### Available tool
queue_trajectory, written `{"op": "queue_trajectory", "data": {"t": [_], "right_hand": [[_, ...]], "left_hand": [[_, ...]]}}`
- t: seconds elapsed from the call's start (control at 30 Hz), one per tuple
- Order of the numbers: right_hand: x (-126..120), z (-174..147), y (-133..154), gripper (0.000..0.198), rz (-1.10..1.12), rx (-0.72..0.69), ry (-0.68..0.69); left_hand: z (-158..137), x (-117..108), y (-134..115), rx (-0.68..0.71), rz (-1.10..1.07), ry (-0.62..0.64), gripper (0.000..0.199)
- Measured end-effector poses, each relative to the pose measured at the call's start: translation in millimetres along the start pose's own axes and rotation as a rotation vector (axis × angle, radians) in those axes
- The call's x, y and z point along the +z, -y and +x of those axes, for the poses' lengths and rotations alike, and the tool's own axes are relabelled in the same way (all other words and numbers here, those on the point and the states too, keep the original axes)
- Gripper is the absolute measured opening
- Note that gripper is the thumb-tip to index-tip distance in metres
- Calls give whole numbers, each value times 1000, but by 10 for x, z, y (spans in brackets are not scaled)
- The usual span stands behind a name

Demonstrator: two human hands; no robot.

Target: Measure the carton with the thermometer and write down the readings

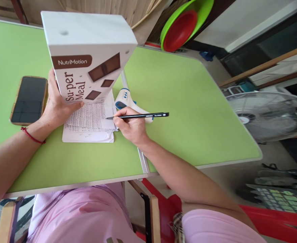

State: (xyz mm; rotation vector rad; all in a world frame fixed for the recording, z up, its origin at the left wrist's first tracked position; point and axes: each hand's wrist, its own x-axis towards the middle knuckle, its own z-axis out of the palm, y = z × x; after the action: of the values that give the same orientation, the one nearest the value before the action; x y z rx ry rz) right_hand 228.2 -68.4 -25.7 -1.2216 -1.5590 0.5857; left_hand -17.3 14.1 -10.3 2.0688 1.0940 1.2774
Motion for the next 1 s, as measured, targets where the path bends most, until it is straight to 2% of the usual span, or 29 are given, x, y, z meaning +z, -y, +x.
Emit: {"op": "queue_trajectory", "data": {"t": [0.3,0.6,0.77,1.0], "right_hand": [[1,2,18,6,-20,-2,26],[-4,3,12,8,2,10,5],[2,-5,-1,6,18,4,9],[14,-4,-10,8,3,-21,27]], "left_hand": [[0,-5,-11,3,21,4,93],[1,-15,26,34,54,12,80],[-1,-9,30,34,39,9,90],[5,-1,5,22,22,4,94]]}}
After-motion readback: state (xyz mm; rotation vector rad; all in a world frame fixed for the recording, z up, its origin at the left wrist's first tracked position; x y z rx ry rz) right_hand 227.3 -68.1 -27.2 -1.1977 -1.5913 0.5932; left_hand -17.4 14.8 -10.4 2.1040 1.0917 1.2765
